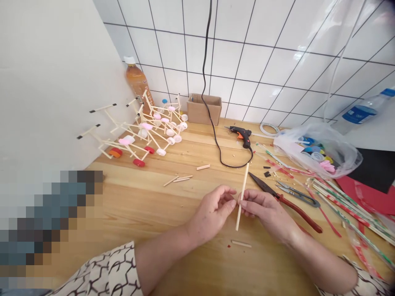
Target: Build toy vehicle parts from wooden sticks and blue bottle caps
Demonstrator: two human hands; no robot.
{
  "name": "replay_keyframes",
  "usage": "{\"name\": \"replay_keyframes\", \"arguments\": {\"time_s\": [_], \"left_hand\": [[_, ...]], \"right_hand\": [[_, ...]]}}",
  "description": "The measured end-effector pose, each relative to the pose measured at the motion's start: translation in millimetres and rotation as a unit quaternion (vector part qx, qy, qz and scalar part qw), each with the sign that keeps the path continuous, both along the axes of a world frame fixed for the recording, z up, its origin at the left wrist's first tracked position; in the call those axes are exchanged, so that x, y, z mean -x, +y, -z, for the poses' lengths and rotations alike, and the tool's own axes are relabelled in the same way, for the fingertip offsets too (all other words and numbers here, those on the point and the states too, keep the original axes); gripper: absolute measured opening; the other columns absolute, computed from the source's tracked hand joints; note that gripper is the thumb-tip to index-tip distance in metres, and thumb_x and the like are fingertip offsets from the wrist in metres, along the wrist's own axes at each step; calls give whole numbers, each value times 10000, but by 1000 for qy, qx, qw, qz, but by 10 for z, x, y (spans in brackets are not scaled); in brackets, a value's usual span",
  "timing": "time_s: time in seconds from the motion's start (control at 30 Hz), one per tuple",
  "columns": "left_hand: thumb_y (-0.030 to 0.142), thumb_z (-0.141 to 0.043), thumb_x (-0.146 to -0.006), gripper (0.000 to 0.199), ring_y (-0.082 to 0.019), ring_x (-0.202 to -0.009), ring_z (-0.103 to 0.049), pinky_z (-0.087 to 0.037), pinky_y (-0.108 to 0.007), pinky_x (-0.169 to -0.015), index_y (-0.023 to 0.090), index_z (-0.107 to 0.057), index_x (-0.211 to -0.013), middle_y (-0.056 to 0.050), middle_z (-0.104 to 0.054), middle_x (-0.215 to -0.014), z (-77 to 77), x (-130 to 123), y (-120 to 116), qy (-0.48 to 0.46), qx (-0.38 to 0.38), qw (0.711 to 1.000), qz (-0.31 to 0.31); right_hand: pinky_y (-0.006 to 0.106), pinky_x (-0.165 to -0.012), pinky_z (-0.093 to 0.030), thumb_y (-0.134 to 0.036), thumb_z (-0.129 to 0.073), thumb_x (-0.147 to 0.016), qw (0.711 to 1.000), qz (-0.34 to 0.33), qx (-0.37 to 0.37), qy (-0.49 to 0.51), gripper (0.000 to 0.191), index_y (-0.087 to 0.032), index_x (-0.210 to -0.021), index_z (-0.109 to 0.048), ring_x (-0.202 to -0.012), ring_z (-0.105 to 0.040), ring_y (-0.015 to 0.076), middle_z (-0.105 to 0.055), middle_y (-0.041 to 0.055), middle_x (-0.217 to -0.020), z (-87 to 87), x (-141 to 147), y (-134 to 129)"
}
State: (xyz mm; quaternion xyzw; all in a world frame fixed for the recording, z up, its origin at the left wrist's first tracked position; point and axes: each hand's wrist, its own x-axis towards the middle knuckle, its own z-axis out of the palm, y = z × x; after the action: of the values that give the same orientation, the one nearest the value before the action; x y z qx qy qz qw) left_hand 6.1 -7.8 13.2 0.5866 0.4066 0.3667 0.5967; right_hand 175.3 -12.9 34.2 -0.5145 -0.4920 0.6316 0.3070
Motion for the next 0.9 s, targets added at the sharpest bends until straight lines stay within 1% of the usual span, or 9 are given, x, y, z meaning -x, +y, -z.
{"name": "replay_keyframes", "arguments": {"time_s": [0.1, 0.2, 0.27, 0.37, 0.53, 0.63, 0.73, 0.83, 0.9], "left_hand": [[164, -467, -869, 262, -204, -1031, -554, -454, -381, -909, 162, -524, -1125, -115, -605, -1083, 24, 51, 15, 83, -283, 954, -49], [118, -395, -890, 281, -219, -1156, -477, -364, -413, -1023, 131, -538, -1131, -127, -607, -1127, -3, 95, 44, 122, -484, 866, 38], [112, -384, -891, 269, -211, -1096, -509, -308, -428, -1059, 108, -562, -1092, -116, -638, -1044, -23, 112, 67, 160, -528, 830, 77], [118, -386, -887, 244, -179, -888, -556, -325, -427, -1020, 116, -594, -1015, -81, -646, -895, -22, 130, 88, 210, -542, 809, 86], [127, -361, -872, 256, -160, -669, -493, -442, -297, -680, 127, -616, -887, -68, -602, -769, 19, 140, 53, 251, -556, 782, 129], [114, -368, -858, 248, -159, -643, -486, -426, -275, -621, 126, -609, -801, -65, -587, -724, 23, 128, 22, 257, -528, 799, 132], [150, -395, -883, 224, -156, -683, -526, -424, -262, -638, 138, -603, -800, -58, -599, -727, -4, 108, 14, 228, -436, 868, 74], [197, -433, -883, 195, -145, -692, -553, -420, -244, -646, 157, -606, -804, -40, -608, -731, -52, 92, 33, 163, -275, 948, 10], [228, -471, -861, 171, -135, -652, -540, -405, -230, -610, 165, -603, -771, -17, -587, -688, -84, 87, 60, 114, -150, 982, -25]], "right_hand": [[241, -597, -362, -330, -618, -760, 999, -35, 20, -19, 185, -159, -692, -601, -591, -459, 101, -521, -29, -609, -11, -9, -10], [247, -595, -358, -267, -569, -746, 993, -98, 27, -54, 149, -163, -640, -575, -590, -454, 109, -502, -30, -593, -29, -26, -18], [244, -580, -343, -242, -547, -729, 989, -125, 24, -69, 146, -166, -604, -548, -579, -432, 107, -472, -35, -573, -40, -43, -18], [244, -575, -335, -274, -538, -741, 989, -134, 35, -59, 162, -163, -623, -551, -575, -429, 105, -481, -30, -578, -47, -76, -13], [237, -549, -326, -306, -559, -755, 982, -170, 46, -70, 174, -155, -670, -566, -562, -438, 99, -512, -19, -595, -62, -118, -10], [241, -583, -364, -385, -528, -814, 976, -190, 17, -107, 259, -159, -693, -569, -602, -468, 113, -526, -9, -627, -107, -169, -11], [260, -627, -398, -485, -452, -864, 965, -161, -61, -198, 358, -179, -724, -574, -669, -507, 145, -553, 9, -682, -195, -305, -16], [285, -617, -397, -516, -426, -867, 912, -91, -147, -371, 359, -213, -757, -583, -685, -533, 180, -595, 29, -718, -295, -523, -51], [305, -616, -407, -523, -433, -857, 872, -58, -186, -449, 340, -232, -792, -598, -687, -550, 201, -626, 45, -753, -327, -687, -102]]}}
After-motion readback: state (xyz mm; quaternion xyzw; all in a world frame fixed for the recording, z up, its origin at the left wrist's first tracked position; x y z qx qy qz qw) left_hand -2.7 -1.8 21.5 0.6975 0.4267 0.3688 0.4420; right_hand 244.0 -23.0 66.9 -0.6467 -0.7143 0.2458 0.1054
